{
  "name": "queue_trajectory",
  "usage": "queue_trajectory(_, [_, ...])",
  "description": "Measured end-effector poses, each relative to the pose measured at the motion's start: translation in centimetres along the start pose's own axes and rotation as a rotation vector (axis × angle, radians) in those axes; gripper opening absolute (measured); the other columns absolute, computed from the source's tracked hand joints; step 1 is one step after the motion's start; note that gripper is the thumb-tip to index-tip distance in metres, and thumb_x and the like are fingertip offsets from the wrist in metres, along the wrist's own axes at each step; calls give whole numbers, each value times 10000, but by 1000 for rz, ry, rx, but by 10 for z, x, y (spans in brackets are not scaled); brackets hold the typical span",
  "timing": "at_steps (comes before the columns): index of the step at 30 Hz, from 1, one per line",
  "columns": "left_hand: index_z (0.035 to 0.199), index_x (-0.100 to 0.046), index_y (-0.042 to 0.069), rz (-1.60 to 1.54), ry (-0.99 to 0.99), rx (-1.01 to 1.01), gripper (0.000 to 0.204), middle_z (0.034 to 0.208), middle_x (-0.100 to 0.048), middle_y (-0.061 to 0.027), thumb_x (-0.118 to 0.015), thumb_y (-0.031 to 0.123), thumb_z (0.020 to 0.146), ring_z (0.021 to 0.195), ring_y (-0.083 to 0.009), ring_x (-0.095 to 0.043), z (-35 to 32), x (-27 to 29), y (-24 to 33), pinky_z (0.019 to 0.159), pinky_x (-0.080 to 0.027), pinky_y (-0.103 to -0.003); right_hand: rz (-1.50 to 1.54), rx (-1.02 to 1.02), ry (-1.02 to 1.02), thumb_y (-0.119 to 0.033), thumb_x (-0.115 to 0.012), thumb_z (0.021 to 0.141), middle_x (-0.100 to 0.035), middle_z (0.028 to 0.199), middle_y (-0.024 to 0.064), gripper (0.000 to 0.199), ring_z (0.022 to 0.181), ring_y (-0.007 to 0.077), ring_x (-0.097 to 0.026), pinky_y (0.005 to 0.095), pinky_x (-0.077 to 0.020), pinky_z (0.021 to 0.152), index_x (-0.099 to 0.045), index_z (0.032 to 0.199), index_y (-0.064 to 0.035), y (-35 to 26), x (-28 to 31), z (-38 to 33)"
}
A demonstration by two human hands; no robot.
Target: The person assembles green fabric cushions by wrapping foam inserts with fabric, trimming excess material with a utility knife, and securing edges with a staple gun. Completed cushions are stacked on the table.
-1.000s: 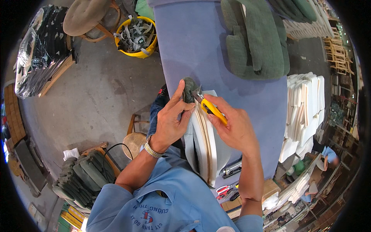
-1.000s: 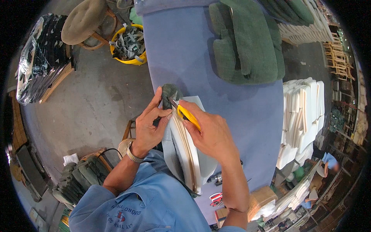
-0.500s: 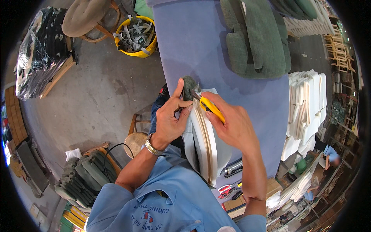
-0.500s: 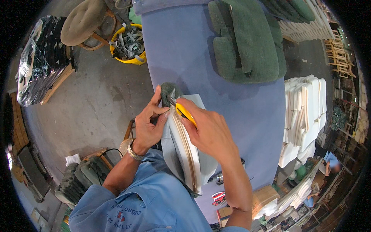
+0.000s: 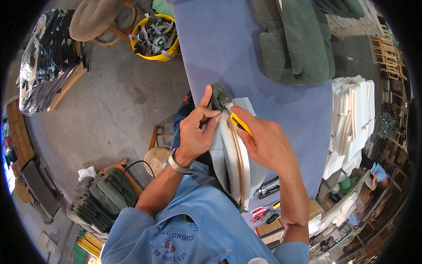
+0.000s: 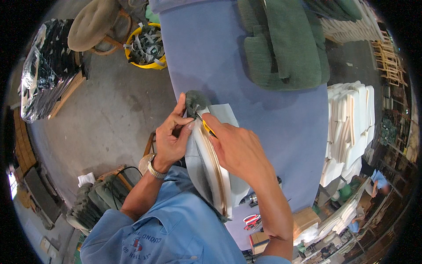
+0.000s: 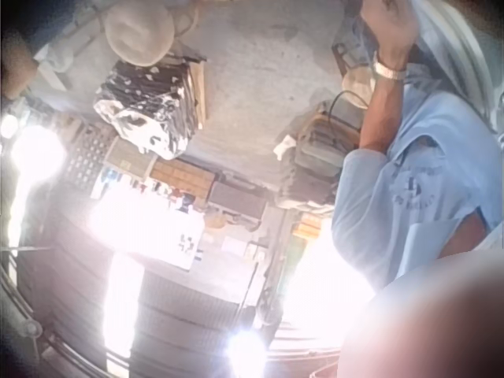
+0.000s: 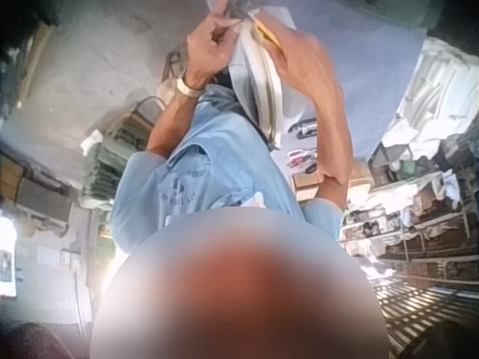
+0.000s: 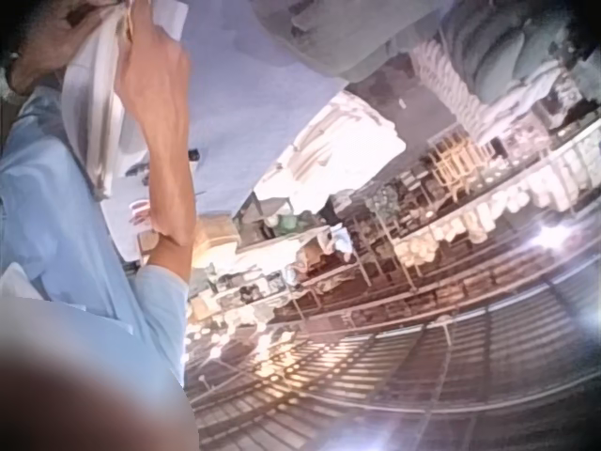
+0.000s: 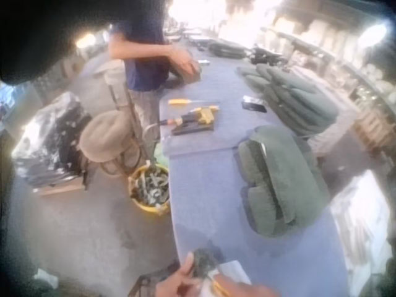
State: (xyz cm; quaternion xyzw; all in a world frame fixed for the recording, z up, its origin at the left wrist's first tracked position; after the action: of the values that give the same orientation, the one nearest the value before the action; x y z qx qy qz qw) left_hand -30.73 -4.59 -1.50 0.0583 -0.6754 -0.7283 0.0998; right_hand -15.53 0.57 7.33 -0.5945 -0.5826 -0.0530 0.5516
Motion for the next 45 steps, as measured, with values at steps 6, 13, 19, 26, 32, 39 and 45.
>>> queue_trajectory(6, [952,-645,-26,-31,-4,32,60,1541,-504,-221,-691,-48,919,918,-89,-692,-1,3,-2,765,-569,-258,-21,-55,-44,-128,-612,972,-702,943,218,460,803,448,-668,523,-511,675,-507,1420,-125,-3,-1,-6])
queue_trajectory(13, [951,-623,1,-207,-15,79,65,1564,-493,-200,-688,-3,947,861,-12,-595,-3,4,-13,729,-510,-207,29,-141,74,-155,-608,982,-726,973,214,458,819,447,-691,536,-529,676,-508,1429,-155,-3,-11,-29])
queue_trajectory(19, [954,-603,33,-291,-104,155,82,1607,-436,-195,-680,6,962,919,-9,-566,-4,9,-15,816,-486,-214,170,-239,265,-139,-625,994,-725,936,185,463,714,376,-684,447,-543,630,-500,1439,-148,5,-16,-49])
queue_trajectory(26, [949,-604,51,-686,-102,269,64,1611,-434,-184,-648,32,991,929,-4,-530,1,17,-12,776,-443,-204,701,-634,735,-105,-602,1033,-724,992,103,389,609,97,-605,259,-501,554,-471,1399,-83,118,-55,-159])
queue_trajectory(32, [1031,-683,38,-523,-128,436,303,1465,-599,-140,-537,299,1082,1125,-149,-608,31,26,-29,931,-494,-278,540,-925,638,-100,-644,995,-724,1009,125,351,668,159,-669,295,-530,604,-538,1326,-46,225,-140,-256])
queue_trajectory(39, [1057,-734,-15,-455,-270,485,508,1353,-671,-161,-552,459,1049,1195,-243,-633,64,5,-62,1030,-512,-374,39,-835,929,-206,-664,979,-715,1223,166,446,1085,324,-697,409,-540,943,-584,1388,-45,254,-164,-324])
queue_trajectory(45, [1074,-715,-44,-666,-280,500,403,1410,-615,-238,-472,277,1058,1392,-320,-515,50,40,-101,1209,-361,-443,1178,-918,745,-396,-621,1033,-718,1032,85,444,848,117,-682,301,-545,652,-623,1371,-109,209,-312,-307])
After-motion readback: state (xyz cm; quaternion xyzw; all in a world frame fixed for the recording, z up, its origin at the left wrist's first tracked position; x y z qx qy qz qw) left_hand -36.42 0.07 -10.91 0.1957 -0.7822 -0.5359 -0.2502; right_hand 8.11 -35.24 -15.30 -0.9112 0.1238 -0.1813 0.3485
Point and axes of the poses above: each hand's wrist, its own z-axis towards the middle knuckle, its own x-axis out of the back of the hand, y = z × x, the point moved 7 cm from there along z, towards the middle knuckle
